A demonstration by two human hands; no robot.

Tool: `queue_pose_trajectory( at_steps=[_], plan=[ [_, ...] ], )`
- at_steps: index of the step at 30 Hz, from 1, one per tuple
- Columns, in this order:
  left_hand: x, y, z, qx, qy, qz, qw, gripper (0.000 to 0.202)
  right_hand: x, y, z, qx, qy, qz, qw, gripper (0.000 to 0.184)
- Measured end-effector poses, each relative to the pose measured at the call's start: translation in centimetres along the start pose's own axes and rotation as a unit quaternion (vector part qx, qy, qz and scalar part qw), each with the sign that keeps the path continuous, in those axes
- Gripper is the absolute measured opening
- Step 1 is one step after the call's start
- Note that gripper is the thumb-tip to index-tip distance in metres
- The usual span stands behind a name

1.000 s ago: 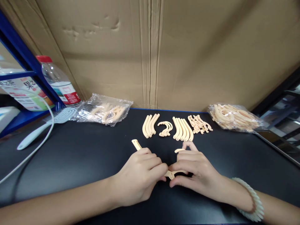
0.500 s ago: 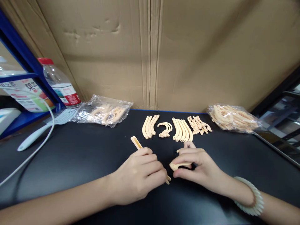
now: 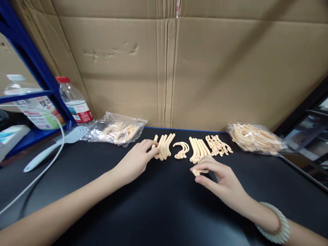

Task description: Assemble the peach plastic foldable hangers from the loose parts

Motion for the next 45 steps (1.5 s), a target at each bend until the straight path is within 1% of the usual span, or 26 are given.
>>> queue_pose_trajectory(
  at_steps=[2,4,7,9,13,16,19,22,26,28,30,33,35,37,39,41,42,45],
  plan=[
    [0.8,-0.7,-0.4,0.001,0.026,-0.037,0.999,0.038,0.1,0.0,0.0,-0.001,0.007,0.003,1.0,0.009],
    [1.3,-1.2,-0.7,-0.001,0.059,-0.073,0.996,0.033,0.2,0.2,0.0,-0.009,0.018,-0.007,1.0,0.01],
    [1.7,-1.4,-0.8,-0.019,0.097,-0.104,0.99,0.023,0.0,0.5,0.1,-0.017,0.043,-0.041,0.998,0.01],
    [1.6,-1.3,-0.7,-0.029,0.107,-0.118,0.987,0.02,-0.2,0.3,0.4,-0.008,0.063,-0.062,0.996,0.01],
    [1.6,-1.6,-0.8,-0.028,0.116,-0.144,0.982,0.021,-0.3,-0.3,1.3,0.018,0.116,-0.112,0.987,0.011],
    [1.7,-1.8,-0.8,-0.03,0.121,-0.148,0.981,0.022,-0.3,-0.9,2.6,0.014,0.148,-0.165,0.975,0.011],
    [1.5,-1.8,-0.9,-0.035,0.107,-0.149,0.982,0.025,-0.7,-2.0,3.9,0.02,0.151,-0.209,0.966,0.012],
    [1.3,-1.8,-1.1,-0.035,0.092,-0.144,0.985,0.03,-1.4,-3.9,4.7,0.056,0.149,-0.233,0.959,0.012],
    [1.2,-1.9,-1.2,-0.031,0.083,-0.124,0.988,0.032,-2.6,-6.1,4.8,0.116,0.128,-0.245,0.954,0.015],
    [0.8,-1.7,-1.2,-0.031,0.076,-0.11,0.991,0.031,-3.0,-6.8,4.6,0.138,0.116,-0.256,0.95,0.017],
    [0.2,-1.5,-1.2,-0.027,0.069,-0.095,0.993,0.03,-3.3,-7.2,4.5,0.151,0.114,-0.27,0.944,0.016],
    [-1.2,-1.6,-1.4,0.01,0.054,-0.082,0.995,0.036,-3.6,-7.4,4.8,0.156,0.115,-0.284,0.939,0.01],
    [-2.1,-2.3,-1.7,0.059,0.042,-0.079,0.994,0.048,-4.1,-7.3,5.4,0.152,0.113,-0.29,0.938,0.01],
    [-2.6,-3.2,-2.1,0.115,0.04,-0.078,0.989,0.06,-4.7,-7.3,6.0,0.149,0.112,-0.294,0.937,0.01],
    [-2.5,-3.9,-2.5,0.161,0.047,-0.077,0.983,0.066,-5.2,-7.3,6.5,0.151,0.115,-0.295,0.937,0.011],
    [-2.2,-4.4,-2.6,0.188,0.053,-0.074,0.978,0.069,-5.5,-7.2,6.8,0.151,0.117,-0.3,0.935,0.008],
    [-2.1,-4.5,-2.6,0.197,0.053,-0.073,0.976,0.07,-5.6,-7.0,6.9,0.147,0.117,-0.304,0.934,0.01],
    [-1.5,-4.6,-2.5,0.206,0.048,-0.068,0.975,0.074,-5.0,-5.4,7.2,0.115,0.127,-0.295,0.94,0.029]
  ],
)
Point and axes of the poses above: each hand's wrist, its own z-axis towards the middle knuckle, its own y-axis out of the back of the hand, x = y × z, the point moved 10 cm from there along z, towards the middle knuckle, and after that the axes turned 15 degrees about -x, right-handed, at the moved point
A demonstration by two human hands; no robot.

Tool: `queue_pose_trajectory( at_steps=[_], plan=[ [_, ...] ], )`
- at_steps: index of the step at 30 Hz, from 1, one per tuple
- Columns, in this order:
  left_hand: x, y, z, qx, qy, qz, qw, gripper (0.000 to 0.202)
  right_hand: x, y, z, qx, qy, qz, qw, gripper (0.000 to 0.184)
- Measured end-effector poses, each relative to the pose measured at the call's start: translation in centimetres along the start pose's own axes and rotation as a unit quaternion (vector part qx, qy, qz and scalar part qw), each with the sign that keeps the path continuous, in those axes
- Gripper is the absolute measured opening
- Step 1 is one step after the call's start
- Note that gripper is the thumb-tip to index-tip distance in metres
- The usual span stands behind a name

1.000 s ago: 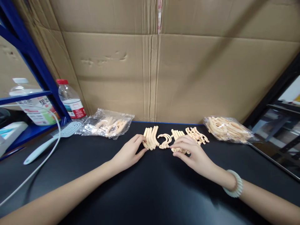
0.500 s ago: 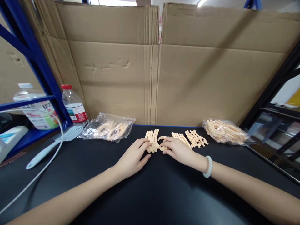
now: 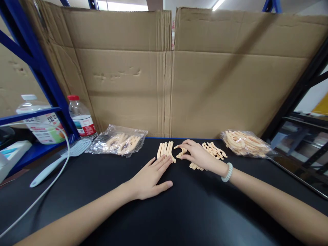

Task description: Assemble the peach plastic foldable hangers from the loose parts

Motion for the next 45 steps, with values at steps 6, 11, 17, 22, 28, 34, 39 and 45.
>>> queue_pose_trajectory(
  at_steps=[6,11,17,22,28,34,39,45],
  plan=[
    [0.7,0.2,0.3,-0.003,-0.002,0.0,1.0,0.075,-1.0,4.2,-2.1,-0.06,0.01,0.027,0.998,0.032],
    [0.3,0.0,0.9,-0.014,-0.013,0.007,1.0,0.073,-0.9,3.2,-4.8,0.009,-0.006,-0.038,0.999,0.039],
    [-0.3,-0.5,1.4,0.001,-0.055,0.001,0.999,0.071,-0.9,1.3,-5.1,0.037,0.012,-0.054,0.998,0.027],
    [0.6,-0.3,1.6,0.007,-0.045,0.002,0.999,0.07,-2.0,1.0,-4.3,0.019,0.011,-0.025,0.999,0.029],
    [0.8,0.0,1.5,0.003,-0.039,0.002,0.999,0.071,-4.2,5.0,-4.7,-0.047,0.013,-0.049,0.998,0.034],
    [0.7,0.1,1.6,0.001,-0.041,0.004,0.999,0.07,-9.2,5.4,-8.4,0.02,-0.016,-0.094,0.995,0.059],
    [1.0,-0.2,1.8,0.005,-0.033,0.002,0.999,0.073,-11.2,3.6,-8.9,0.042,-0.045,-0.05,0.997,0.062],
    [2.3,-0.2,3.1,-0.001,-0.027,0.004,1.0,0.074,-13.3,3.3,-7.5,0.008,-0.055,-0.044,0.997,0.057]
  ],
)
Point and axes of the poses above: each hand's wrist, its own z-axis towards the middle knuckle, its own y-axis out of the back of the hand, x = y × z, the point moved 10 cm from there along z, towards the middle knuckle, and after that the axes turned 15 degrees about -x, right-handed, at the moved point
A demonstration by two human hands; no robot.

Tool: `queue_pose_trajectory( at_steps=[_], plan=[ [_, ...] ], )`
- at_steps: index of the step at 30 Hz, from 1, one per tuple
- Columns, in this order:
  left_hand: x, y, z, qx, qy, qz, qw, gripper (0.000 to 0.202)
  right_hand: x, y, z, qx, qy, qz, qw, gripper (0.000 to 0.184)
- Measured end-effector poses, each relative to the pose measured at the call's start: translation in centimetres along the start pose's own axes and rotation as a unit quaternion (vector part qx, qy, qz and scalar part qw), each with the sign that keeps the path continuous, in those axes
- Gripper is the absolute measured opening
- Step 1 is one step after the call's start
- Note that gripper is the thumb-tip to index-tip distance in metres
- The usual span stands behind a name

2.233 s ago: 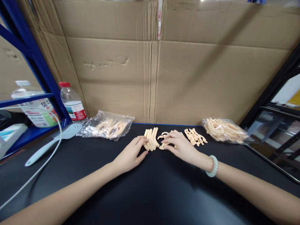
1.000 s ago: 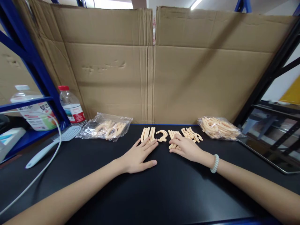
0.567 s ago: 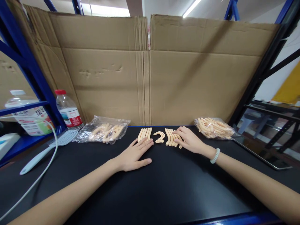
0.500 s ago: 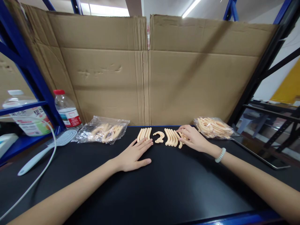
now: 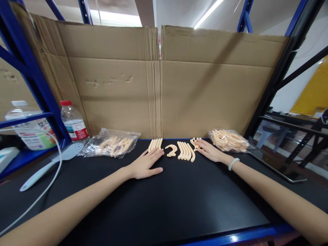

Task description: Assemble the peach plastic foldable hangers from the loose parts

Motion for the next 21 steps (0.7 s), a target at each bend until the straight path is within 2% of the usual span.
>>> queue_pose_trajectory(
  at_steps=[4,7,10,12,14,16,21],
  plan=[
    [0.6,0.2,0.6,-0.012,-0.006,0.007,1.0,0.074,0.4,1.6,0.2,-0.047,-0.017,-0.014,0.999,0.056],
    [0.5,0.4,0.6,-0.026,-0.011,0.01,1.0,0.072,3.5,2.3,0.4,-0.072,-0.007,-0.012,0.997,0.057],
    [0.2,0.8,0.5,-0.037,-0.017,0.01,0.999,0.071,8.2,0.4,0.6,-0.029,0.043,0.017,0.999,0.058],
    [0.0,0.9,0.4,-0.035,-0.016,0.014,0.999,0.07,10.1,-1.3,0.9,-0.003,0.059,0.017,0.998,0.06],
    [0.0,0.8,0.4,-0.029,-0.013,0.018,0.999,0.071,10.5,-2.8,1.5,0.018,0.055,0.01,0.998,0.057],
    [-0.1,0.8,0.4,-0.026,-0.012,0.015,0.999,0.072,9.8,-3.8,2.4,0.023,0.046,0.005,0.999,0.056],
    [0.1,0.6,0.3,-0.03,-0.016,0.008,0.999,0.071,7.8,-4.5,4.3,0.004,0.044,-0.001,0.999,0.053]
  ],
)
Point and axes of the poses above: each hand's wrist, its own z-axis towards the middle knuckle, its own y-axis out of the back of the hand, x = y × z, the point moved 10 cm from there along z, towards the middle knuckle, and after that the axes turned 15 degrees about -x, right-handed, at the moved point
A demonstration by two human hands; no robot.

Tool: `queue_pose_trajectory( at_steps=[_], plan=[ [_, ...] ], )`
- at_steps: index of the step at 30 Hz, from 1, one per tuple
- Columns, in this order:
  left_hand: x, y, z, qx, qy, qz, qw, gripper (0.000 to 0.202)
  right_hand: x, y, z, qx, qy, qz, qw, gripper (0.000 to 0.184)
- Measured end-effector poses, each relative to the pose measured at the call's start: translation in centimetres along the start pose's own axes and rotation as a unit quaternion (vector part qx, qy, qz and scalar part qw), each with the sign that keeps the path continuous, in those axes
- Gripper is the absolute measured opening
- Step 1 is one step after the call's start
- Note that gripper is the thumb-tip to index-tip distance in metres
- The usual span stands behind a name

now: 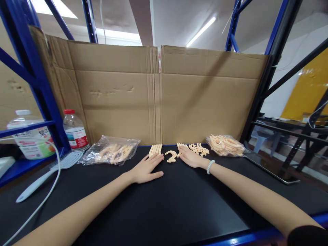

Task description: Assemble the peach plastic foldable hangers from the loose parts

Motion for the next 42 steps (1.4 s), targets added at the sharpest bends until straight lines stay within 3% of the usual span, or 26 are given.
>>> queue_pose_trajectory(
  at_steps=[4,8,14,17,21,30,34,42],
  plan=[
    [0.1,-0.1,-0.1,-0.001,0.002,0.002,1.0,0.072,0.8,1.7,0.1,-0.062,0.001,-0.007,0.998,0.05],
    [0.1,-0.2,0.0,-0.001,0.007,0.006,1.0,0.074,3.9,4.0,-0.1,-0.117,0.012,-0.008,0.993,0.04],
    [0.3,-0.5,0.1,-0.003,0.009,0.006,1.0,0.074,7.9,2.9,0.8,-0.072,0.07,-0.016,0.995,0.034],
    [0.4,-0.7,0.1,-0.002,0.009,0.007,1.0,0.074,7.6,1.4,1.7,-0.051,0.078,-0.033,0.995,0.023],
    [0.4,-0.7,0.1,-0.002,0.007,0.011,1.0,0.074,6.5,0.2,2.9,-0.037,0.075,-0.043,0.996,0.022],
    [0.4,-0.8,0.3,0.0,0.01,0.011,1.0,0.072,3.9,-0.5,4.9,-0.034,0.055,-0.018,0.998,0.022],
    [0.6,-1.0,0.4,-0.003,0.008,0.01,1.0,0.071,3.3,0.3,5.1,-0.061,0.054,0.003,0.997,0.032],
    [0.5,-1.0,0.4,-0.014,0.005,-0.007,1.0,0.068,3.9,3.8,3.3,-0.172,0.04,0.033,0.984,0.024]
  ],
)
Point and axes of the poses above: each hand's wrist, its own z-axis towards the middle knuckle, its own y-axis out of the back of the hand, x = y × z, the point moved 10 cm from there along z, towards the middle knuckle, and after that the axes turned 15 degrees about -x, right-handed, at the moved point
